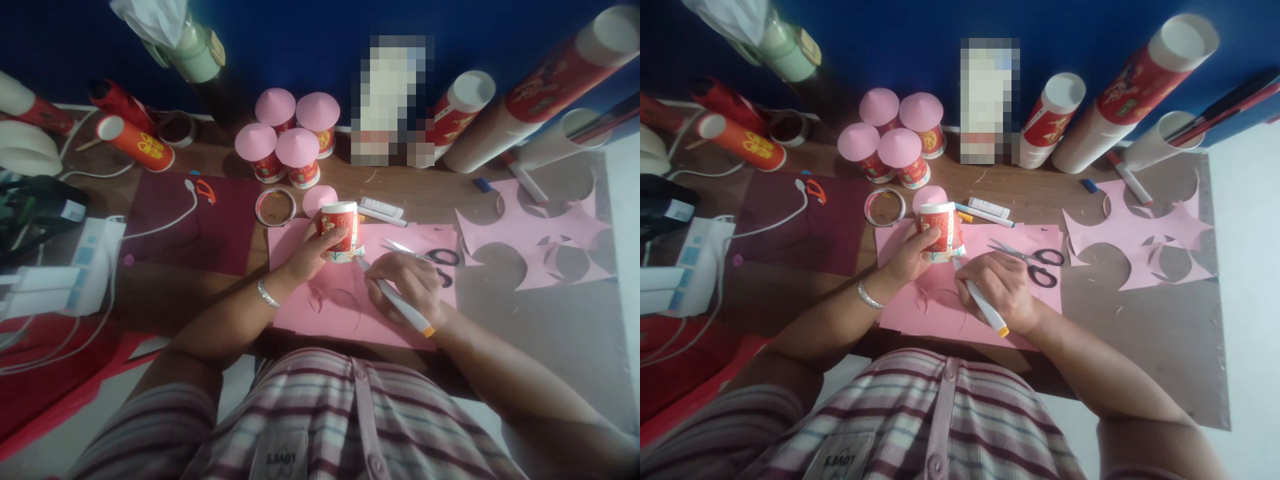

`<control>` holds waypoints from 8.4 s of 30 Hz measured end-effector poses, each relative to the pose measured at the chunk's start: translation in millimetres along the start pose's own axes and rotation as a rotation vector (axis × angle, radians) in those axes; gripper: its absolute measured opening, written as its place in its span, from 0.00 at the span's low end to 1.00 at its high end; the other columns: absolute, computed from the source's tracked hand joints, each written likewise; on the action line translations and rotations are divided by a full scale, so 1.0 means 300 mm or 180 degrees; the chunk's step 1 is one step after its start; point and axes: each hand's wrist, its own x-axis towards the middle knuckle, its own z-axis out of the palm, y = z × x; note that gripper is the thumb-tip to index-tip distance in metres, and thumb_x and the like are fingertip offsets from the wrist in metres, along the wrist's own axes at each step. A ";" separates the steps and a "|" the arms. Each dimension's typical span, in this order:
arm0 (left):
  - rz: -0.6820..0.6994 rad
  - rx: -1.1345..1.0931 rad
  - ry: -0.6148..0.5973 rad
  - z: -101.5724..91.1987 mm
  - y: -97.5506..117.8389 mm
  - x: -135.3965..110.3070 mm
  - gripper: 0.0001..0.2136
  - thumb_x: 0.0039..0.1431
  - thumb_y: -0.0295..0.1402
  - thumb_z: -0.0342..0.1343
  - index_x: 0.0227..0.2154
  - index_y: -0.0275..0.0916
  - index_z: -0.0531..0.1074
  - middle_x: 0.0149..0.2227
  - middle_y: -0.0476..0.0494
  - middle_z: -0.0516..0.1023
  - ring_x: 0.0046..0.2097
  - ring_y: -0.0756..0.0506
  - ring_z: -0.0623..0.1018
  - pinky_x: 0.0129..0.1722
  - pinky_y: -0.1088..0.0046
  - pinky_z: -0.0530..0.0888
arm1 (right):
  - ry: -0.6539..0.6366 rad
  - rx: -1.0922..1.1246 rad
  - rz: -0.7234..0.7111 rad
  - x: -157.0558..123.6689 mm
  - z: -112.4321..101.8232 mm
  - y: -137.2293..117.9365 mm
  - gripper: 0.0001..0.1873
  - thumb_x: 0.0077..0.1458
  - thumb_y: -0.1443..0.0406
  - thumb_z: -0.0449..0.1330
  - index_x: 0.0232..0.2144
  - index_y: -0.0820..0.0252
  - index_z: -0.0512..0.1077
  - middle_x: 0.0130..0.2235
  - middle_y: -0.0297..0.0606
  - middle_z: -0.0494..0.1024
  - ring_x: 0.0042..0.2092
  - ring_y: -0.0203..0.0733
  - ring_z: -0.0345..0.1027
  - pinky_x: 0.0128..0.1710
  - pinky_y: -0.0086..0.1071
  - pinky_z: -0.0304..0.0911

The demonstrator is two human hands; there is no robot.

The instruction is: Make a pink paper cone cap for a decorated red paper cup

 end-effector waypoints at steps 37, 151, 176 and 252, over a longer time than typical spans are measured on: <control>0.0127 -0.0062 0.0061 -0.006 -0.010 0.010 0.29 0.49 0.47 0.70 0.53 0.44 0.73 0.49 0.42 0.80 0.50 0.41 0.80 0.47 0.65 0.78 | -0.0049 0.0617 -0.0234 -0.009 0.011 -0.013 0.08 0.57 0.73 0.61 0.38 0.58 0.69 0.28 0.30 0.75 0.28 0.36 0.72 0.46 0.45 0.82; -0.0101 -0.0325 -0.0094 0.012 0.014 0.006 0.22 0.52 0.36 0.63 0.52 0.39 0.73 0.49 0.39 0.81 0.51 0.39 0.81 0.50 0.63 0.76 | -0.0101 0.0073 -0.0026 -0.023 0.011 0.006 0.09 0.59 0.72 0.62 0.41 0.59 0.69 0.30 0.36 0.77 0.29 0.38 0.73 0.28 0.32 0.71; -0.0053 -0.0196 -0.0211 0.004 0.008 0.006 0.22 0.55 0.36 0.61 0.54 0.41 0.72 0.52 0.39 0.80 0.53 0.40 0.80 0.52 0.63 0.76 | -0.0111 0.0011 -0.0113 -0.019 0.008 0.000 0.09 0.59 0.73 0.61 0.40 0.58 0.68 0.29 0.35 0.77 0.29 0.38 0.73 0.27 0.32 0.71; -0.0142 -0.0070 -0.0117 0.005 0.014 0.003 0.22 0.55 0.38 0.61 0.53 0.38 0.71 0.49 0.39 0.81 0.47 0.40 0.81 0.45 0.64 0.78 | -0.0113 -0.0085 -0.0003 -0.011 0.002 -0.001 0.08 0.57 0.74 0.60 0.37 0.57 0.69 0.27 0.32 0.77 0.27 0.38 0.73 0.26 0.31 0.68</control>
